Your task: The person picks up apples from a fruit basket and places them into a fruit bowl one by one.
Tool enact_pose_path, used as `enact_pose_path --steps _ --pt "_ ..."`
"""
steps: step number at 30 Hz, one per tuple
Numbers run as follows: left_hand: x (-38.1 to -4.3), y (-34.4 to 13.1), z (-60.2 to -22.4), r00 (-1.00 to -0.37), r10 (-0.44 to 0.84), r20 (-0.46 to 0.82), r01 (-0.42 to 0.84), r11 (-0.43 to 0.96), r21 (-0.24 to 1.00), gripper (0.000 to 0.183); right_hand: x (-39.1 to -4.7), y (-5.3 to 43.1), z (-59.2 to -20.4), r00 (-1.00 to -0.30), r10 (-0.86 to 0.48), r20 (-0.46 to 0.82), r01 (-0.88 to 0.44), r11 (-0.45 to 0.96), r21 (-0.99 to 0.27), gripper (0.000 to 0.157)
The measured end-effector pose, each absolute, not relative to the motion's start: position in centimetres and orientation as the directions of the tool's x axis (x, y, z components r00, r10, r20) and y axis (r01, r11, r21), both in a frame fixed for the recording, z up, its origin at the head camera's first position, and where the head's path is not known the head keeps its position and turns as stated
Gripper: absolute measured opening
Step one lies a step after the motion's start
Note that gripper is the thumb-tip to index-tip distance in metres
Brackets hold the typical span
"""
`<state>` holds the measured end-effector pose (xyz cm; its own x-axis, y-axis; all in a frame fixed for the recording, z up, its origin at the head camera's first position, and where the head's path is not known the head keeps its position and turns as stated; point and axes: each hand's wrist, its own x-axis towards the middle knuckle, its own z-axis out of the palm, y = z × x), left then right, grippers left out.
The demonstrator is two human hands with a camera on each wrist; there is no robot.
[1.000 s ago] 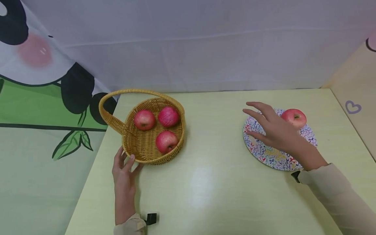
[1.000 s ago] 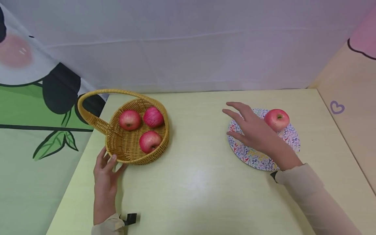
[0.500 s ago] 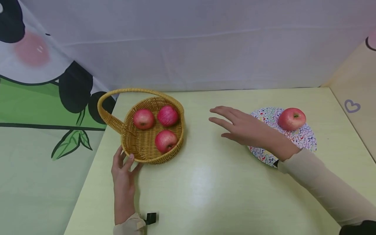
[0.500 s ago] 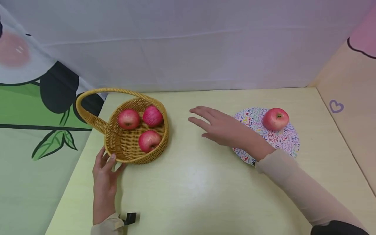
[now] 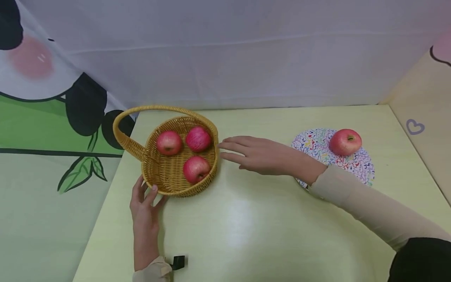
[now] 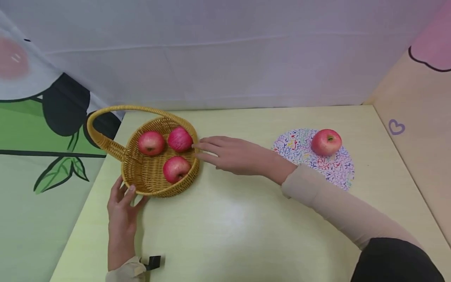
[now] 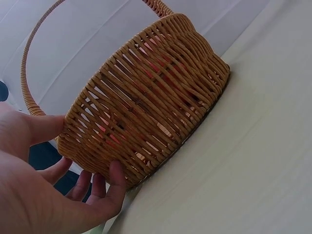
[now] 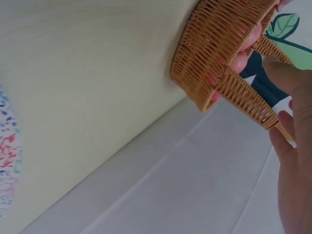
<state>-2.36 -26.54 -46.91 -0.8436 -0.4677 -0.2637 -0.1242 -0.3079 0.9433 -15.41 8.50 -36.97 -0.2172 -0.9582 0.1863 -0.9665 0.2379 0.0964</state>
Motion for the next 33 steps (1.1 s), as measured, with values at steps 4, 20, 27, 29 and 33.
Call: enact_pose_path --steps 4,20,27,29,33 --pt "-2.4 -26.5 -47.1 -0.843 -0.468 -0.265 -0.128 -0.304 0.944 0.057 -15.7 7.0 -37.1 -0.176 -0.964 0.2 -0.974 0.2 0.11 0.068" --pt "-2.6 -26.6 -47.3 -0.853 -0.456 -0.254 -0.122 -0.299 0.947 0.056 -16.8 1.2 -37.4 -0.086 -0.986 0.14 -0.974 0.113 0.198 0.05" --pt "-2.6 -26.7 -47.2 -0.851 -0.459 -0.256 -0.119 -0.306 0.944 0.056 -17.6 -1.1 -37.9 -0.081 -0.996 0.046 -0.957 0.09 0.274 0.051" --pt "-2.5 -26.7 -47.2 -0.851 -0.459 -0.256 -0.12 -0.305 0.945 0.056 -17.7 -1.7 -38.0 -0.069 -0.997 0.015 -0.951 0.071 0.3 0.052" --pt "-2.4 -26.7 -47.1 -0.85 -0.46 -0.257 -0.122 -0.303 0.945 0.056 -17.8 -2.8 -38.3 -0.044 -0.998 -0.038 -0.949 0.03 0.314 0.054"
